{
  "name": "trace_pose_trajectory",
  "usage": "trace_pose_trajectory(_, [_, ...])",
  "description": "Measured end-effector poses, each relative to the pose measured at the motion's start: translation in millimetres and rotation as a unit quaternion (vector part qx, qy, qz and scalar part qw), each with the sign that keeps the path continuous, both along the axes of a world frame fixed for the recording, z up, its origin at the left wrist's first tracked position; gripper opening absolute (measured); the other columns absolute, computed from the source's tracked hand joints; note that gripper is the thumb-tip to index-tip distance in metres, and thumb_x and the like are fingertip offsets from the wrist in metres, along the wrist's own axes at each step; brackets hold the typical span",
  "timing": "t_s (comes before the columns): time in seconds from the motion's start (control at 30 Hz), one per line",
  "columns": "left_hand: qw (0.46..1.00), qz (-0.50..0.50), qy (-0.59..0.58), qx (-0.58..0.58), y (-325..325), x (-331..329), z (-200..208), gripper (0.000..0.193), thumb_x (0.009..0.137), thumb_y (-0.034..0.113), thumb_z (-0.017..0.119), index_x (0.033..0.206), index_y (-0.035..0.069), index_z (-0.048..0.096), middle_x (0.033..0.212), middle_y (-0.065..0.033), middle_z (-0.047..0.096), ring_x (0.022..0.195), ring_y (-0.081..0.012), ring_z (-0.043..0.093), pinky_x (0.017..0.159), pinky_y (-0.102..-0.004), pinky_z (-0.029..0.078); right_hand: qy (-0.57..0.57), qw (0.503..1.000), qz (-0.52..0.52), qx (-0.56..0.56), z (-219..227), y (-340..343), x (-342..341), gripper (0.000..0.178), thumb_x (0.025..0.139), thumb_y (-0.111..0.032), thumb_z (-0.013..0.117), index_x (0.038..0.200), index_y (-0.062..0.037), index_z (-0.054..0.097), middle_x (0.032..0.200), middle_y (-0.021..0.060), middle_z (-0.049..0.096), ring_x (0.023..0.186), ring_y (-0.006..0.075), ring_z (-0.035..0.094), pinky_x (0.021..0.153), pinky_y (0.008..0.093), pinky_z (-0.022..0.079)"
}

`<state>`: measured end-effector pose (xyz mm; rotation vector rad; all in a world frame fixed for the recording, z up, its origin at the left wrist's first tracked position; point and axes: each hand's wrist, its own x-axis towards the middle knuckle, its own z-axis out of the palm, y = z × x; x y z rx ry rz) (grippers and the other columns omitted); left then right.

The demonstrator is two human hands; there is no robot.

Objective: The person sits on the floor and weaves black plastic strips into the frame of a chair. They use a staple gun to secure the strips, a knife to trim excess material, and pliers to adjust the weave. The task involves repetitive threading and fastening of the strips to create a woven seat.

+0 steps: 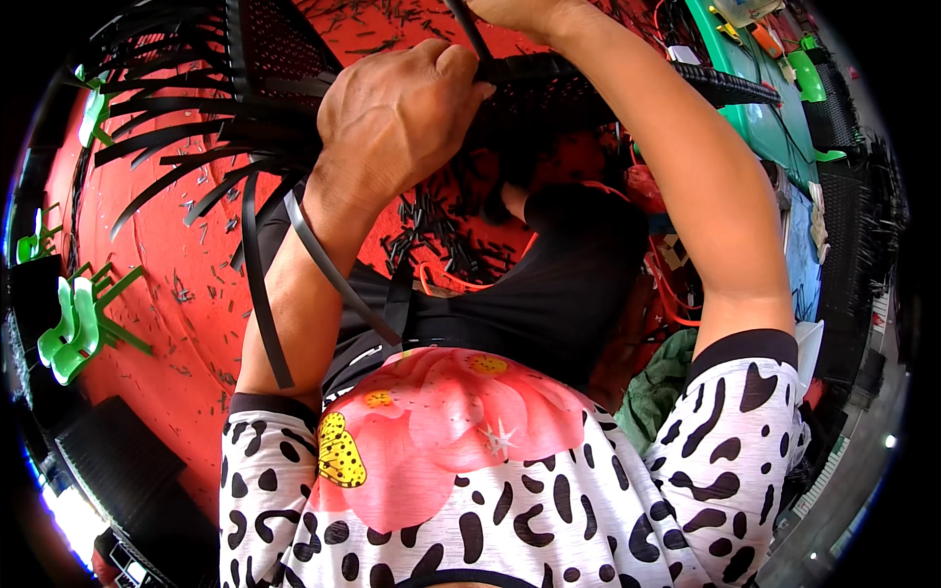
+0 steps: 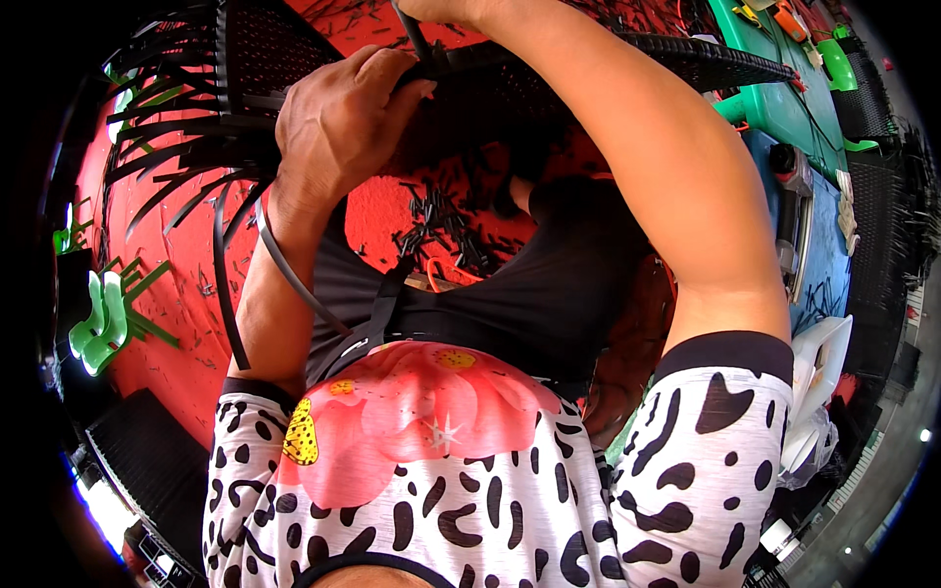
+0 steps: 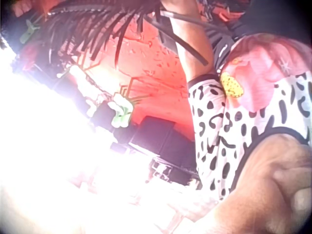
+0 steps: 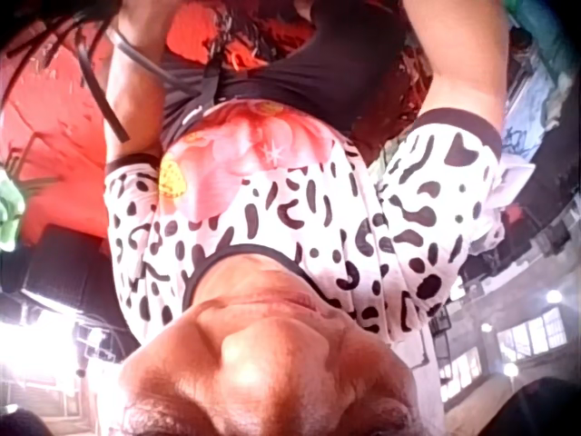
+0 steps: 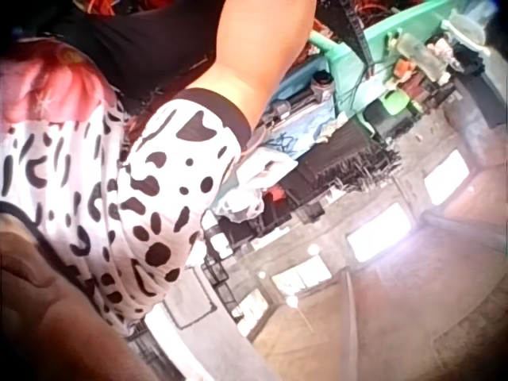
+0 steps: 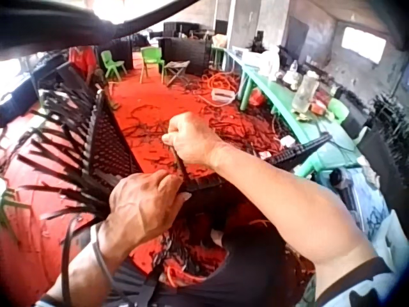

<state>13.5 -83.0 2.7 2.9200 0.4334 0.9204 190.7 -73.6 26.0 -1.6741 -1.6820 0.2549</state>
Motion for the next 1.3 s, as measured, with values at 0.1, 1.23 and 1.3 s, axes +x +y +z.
trace_pose_trajectory(0.1, [1.0,-0.016,-0.001,-0.007,1,1,0,0.021,0.08,0.021,0.066,0.095,0.007,0.062,0.08,-0.0076,0.062,0.068,-0.0289,0.062,0.058,-0.0376,0.048,0.016,0.992,0.009,-0.122,-13,9,6,0.018,0.077,-0.016,0.065,0.067,-0.0006,0.061,0.063,0.0146,0.06,0.06,0.022,0.059,0.058,0.0377,0.046])
trace_pose_trajectory(1.23, [0.994,-0.085,-0.025,-0.061,14,0,4,0.034,0.077,0.002,0.062,0.111,0.005,0.062,0.089,-0.0141,0.061,0.075,-0.0337,0.061,0.063,-0.0372,0.049,0.282,0.913,0.103,-0.276,1,-13,25,0.025,0.072,0.005,0.051,0.093,0.0006,0.065,0.074,0.0106,0.065,0.057,0.0168,0.06,0.053,0.0282,0.051])
trace_pose_trajectory(1.3, [0.994,-0.095,-0.02,-0.051,11,1,10,0.034,0.078,0.003,0.062,0.111,0.006,0.062,0.091,-0.0145,0.061,0.077,-0.0336,0.062,0.065,-0.0369,0.05,0.257,0.914,0.115,-0.293,-4,-9,27,0.026,0.073,0.003,0.054,0.097,-0.0012,0.065,0.076,0.0114,0.065,0.059,0.0164,0.061,0.054,0.0283,0.051])
